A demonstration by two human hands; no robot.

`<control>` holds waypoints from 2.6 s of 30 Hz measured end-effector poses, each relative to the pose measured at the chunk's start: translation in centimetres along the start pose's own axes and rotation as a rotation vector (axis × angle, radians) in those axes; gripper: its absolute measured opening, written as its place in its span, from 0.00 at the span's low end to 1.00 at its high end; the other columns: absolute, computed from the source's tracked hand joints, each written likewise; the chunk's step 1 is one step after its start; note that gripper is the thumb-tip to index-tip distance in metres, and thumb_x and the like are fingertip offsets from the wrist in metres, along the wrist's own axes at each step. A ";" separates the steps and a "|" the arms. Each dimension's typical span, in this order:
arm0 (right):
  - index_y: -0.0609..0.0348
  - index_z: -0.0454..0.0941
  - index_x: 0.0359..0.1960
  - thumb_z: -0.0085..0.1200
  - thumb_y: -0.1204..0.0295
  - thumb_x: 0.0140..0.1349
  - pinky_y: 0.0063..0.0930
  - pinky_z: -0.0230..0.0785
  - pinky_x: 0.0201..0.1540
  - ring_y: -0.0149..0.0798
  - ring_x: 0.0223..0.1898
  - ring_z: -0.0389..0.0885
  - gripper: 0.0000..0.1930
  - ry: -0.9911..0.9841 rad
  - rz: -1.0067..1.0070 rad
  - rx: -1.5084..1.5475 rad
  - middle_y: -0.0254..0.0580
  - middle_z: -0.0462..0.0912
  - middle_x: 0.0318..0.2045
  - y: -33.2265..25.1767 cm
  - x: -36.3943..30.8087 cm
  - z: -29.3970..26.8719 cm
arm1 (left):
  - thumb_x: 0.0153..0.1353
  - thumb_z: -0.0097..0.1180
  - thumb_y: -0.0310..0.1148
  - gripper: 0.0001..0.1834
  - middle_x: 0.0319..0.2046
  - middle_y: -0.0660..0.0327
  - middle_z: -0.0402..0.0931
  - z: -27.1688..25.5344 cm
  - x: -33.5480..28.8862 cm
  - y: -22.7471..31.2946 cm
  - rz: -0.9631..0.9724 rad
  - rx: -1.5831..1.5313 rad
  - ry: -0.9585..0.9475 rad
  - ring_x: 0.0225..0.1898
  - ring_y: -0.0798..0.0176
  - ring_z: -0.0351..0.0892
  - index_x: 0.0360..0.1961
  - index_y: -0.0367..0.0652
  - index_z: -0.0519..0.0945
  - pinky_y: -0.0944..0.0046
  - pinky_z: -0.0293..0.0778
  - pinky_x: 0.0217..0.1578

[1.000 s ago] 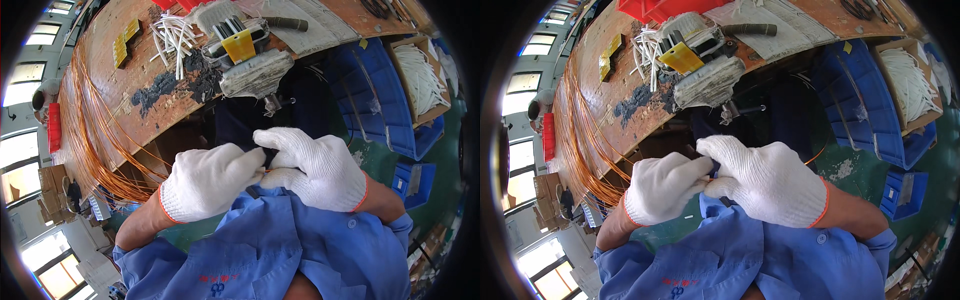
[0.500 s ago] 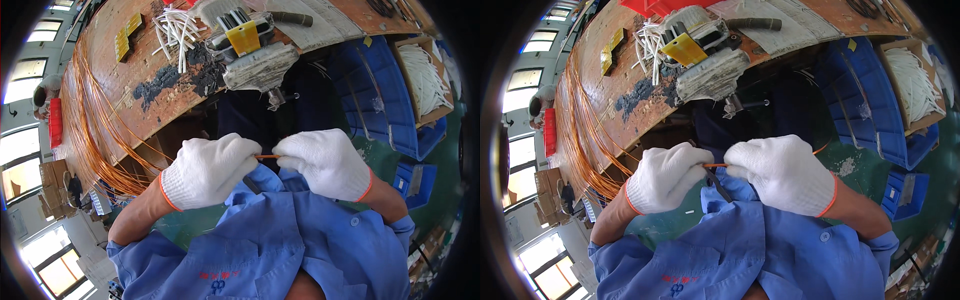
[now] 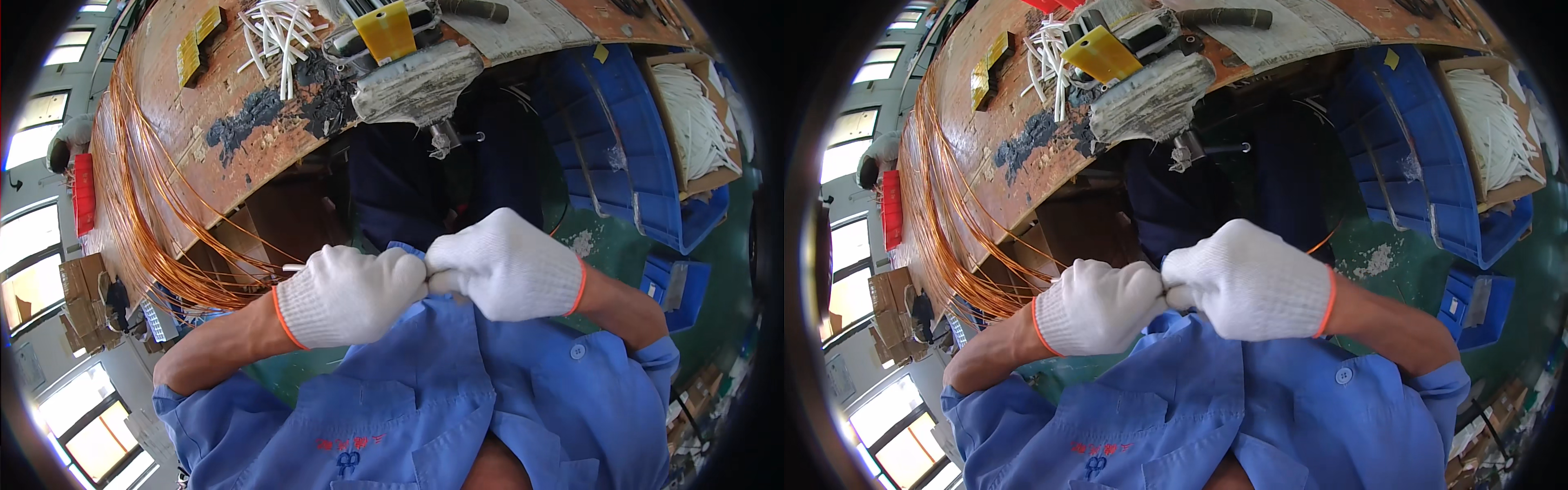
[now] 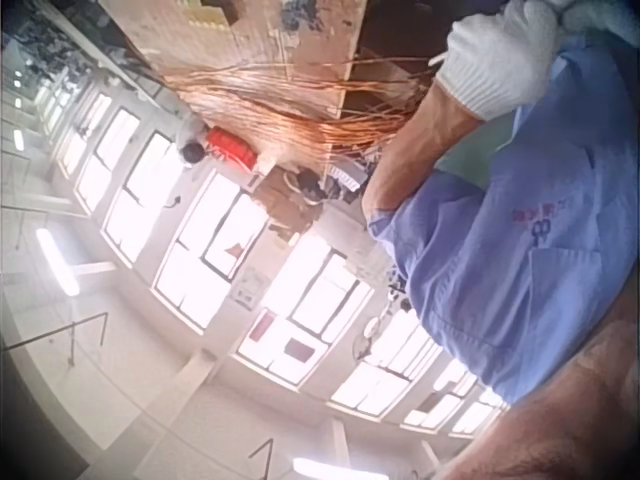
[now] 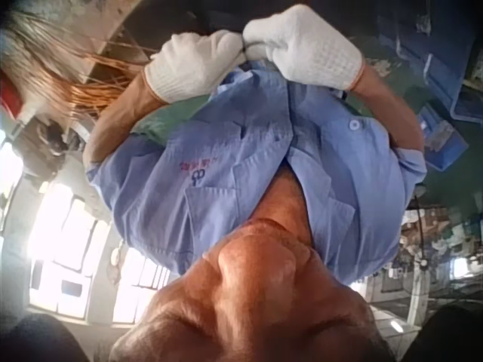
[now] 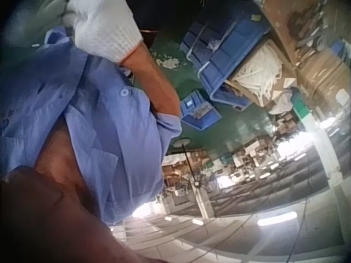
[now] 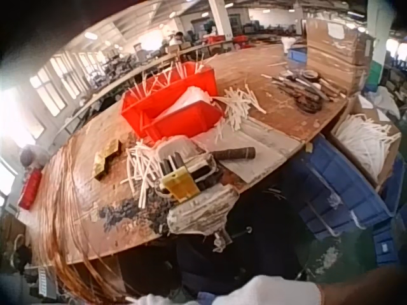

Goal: Manually winding copper wire around a stator core and applying insulation.

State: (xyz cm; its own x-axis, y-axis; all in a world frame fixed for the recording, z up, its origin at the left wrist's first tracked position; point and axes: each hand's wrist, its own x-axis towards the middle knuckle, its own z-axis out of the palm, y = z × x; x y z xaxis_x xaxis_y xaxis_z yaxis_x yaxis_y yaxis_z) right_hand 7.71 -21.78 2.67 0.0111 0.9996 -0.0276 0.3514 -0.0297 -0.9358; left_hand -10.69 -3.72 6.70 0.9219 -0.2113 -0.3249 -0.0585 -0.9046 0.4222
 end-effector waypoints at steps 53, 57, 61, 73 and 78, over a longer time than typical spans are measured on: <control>0.65 0.89 0.44 0.69 0.81 0.66 0.32 0.84 0.34 0.41 0.29 0.93 0.07 0.180 -0.085 -0.616 0.47 0.92 0.31 -8.1 5.1 -7.7 | 0.58 0.66 0.35 0.12 0.26 0.64 0.72 -5.3 1.7 -4.8 0.131 0.269 0.904 0.25 0.61 0.81 0.40 0.42 0.84 0.56 0.77 0.23; 0.65 0.89 0.45 0.67 0.81 0.65 0.33 0.82 0.31 0.41 0.27 0.92 0.08 0.361 0.007 -0.539 0.47 0.92 0.31 -6.8 3.9 -9.4 | 0.57 0.71 0.34 0.13 0.30 0.64 0.78 -6.5 -4.3 -9.8 -0.161 0.232 0.789 0.30 0.55 0.86 0.45 0.53 0.88 0.52 0.81 0.30; 0.66 0.89 0.45 0.65 0.82 0.66 0.29 0.83 0.32 0.40 0.27 0.93 0.08 0.421 0.142 -0.429 0.45 0.91 0.28 -6.1 3.0 -10.6 | 0.57 0.66 0.23 0.14 0.35 0.59 0.81 -4.8 -9.6 -15.6 -0.525 0.327 0.861 0.34 0.47 0.87 0.44 0.52 0.87 0.49 0.83 0.33; 0.56 0.88 0.46 0.74 0.75 0.51 0.39 0.72 0.25 0.43 0.24 0.81 0.18 0.237 -0.441 -0.896 0.37 0.81 0.26 -9.9 8.5 -11.8 | 0.60 0.72 0.33 0.16 0.30 0.64 0.80 -10.9 0.8 -3.7 -0.126 0.178 0.774 0.31 0.55 0.85 0.50 0.53 0.90 0.52 0.80 0.30; 0.61 0.90 0.48 0.70 0.77 0.67 0.36 0.86 0.45 0.49 0.41 0.93 0.09 0.375 -0.272 -0.602 0.49 0.92 0.40 -8.1 13.8 -17.4 | 0.68 0.68 0.24 0.11 0.34 0.52 0.84 -11.0 2.8 -6.3 -0.342 0.042 0.986 0.34 0.46 0.88 0.50 0.43 0.90 0.51 0.82 0.37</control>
State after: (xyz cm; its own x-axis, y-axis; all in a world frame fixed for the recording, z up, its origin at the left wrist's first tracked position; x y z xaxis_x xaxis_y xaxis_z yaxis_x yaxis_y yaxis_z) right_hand 21.31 -7.79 15.98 0.1311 0.9078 0.3984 0.8360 0.1147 -0.5366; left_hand -3.56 5.48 12.47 0.7946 0.4373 0.4212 0.2684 -0.8753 0.4022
